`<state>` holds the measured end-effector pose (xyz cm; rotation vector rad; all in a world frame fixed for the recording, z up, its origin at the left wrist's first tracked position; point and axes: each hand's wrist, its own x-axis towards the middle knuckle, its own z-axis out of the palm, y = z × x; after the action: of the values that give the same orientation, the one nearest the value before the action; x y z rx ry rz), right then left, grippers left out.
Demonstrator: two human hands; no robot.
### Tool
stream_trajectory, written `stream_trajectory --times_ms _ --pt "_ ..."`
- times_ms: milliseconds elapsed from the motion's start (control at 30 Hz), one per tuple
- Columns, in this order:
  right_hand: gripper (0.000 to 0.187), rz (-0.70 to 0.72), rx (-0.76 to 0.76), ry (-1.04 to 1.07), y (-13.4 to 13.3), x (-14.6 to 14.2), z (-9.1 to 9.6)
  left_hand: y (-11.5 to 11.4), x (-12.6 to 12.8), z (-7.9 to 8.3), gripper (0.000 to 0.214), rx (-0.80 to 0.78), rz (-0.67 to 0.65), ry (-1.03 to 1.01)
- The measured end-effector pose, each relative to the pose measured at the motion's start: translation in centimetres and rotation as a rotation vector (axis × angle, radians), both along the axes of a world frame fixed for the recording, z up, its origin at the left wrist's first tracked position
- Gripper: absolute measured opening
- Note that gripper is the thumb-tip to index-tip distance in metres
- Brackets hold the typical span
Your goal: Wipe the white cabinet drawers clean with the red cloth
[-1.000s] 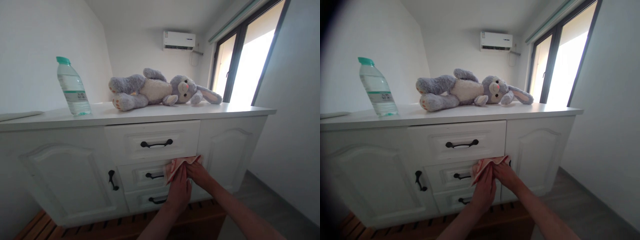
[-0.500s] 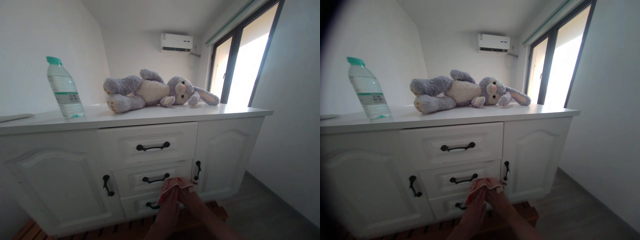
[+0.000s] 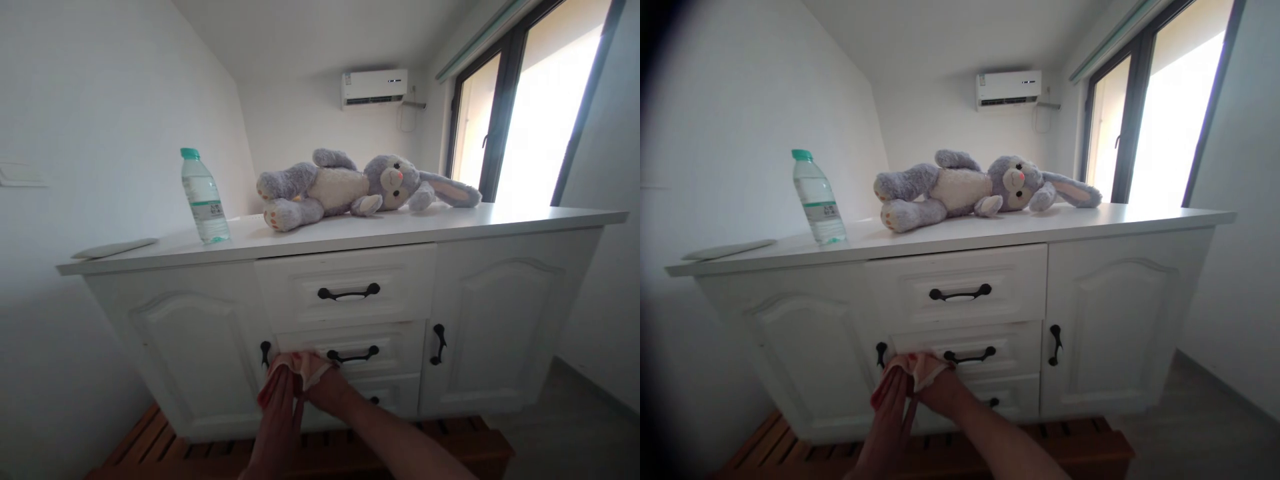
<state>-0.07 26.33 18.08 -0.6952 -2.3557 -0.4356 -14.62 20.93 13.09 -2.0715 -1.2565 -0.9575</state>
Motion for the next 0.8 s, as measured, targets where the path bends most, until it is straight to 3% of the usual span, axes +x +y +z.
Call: stream_trajectory --times_ms 100,167,233,300,400,500,667,800 --pt "0.040 -0.004 -0.031 0.103 -0.5 1.4 3.4 0.1 1.1 5.1 0.071 -0.036 -0.041 -0.152" --pt "0.043 0.021 -0.021 0.089 -1.4 3.1 4.4 -0.4 2.3 6.9 0.070 -0.102 -0.043 -0.223" --pt "0.040 0.012 0.005 -0.013 -2.4 5.0 4.7 -1.1 3.5 6.9 0.068 -0.147 -0.066 -0.241" --pt "0.033 -0.046 0.019 -0.114 -2.9 6.5 4.9 -1.4 4.8 6.0 0.065 -0.162 -0.092 -0.222" --pt "0.020 -0.122 0.025 -0.137 -2.7 8.4 5.4 -0.8 6.9 5.2 0.055 -0.129 -0.111 -0.219" --pt "0.018 -0.199 0.061 -0.058 -2.5 11.3 6.1 0.0 10.0 6.4 0.045 -0.148 -0.175 -0.206" --pt "0.019 -0.374 0.110 -0.030 -4.0 19.6 6.0 0.7 18.2 9.5 0.049 -0.362 -0.396 -0.048" --pt "0.027 -0.500 0.071 -0.005 -5.4 24.4 3.6 0.7 23.0 9.1 0.057 -0.499 -0.495 -0.021"
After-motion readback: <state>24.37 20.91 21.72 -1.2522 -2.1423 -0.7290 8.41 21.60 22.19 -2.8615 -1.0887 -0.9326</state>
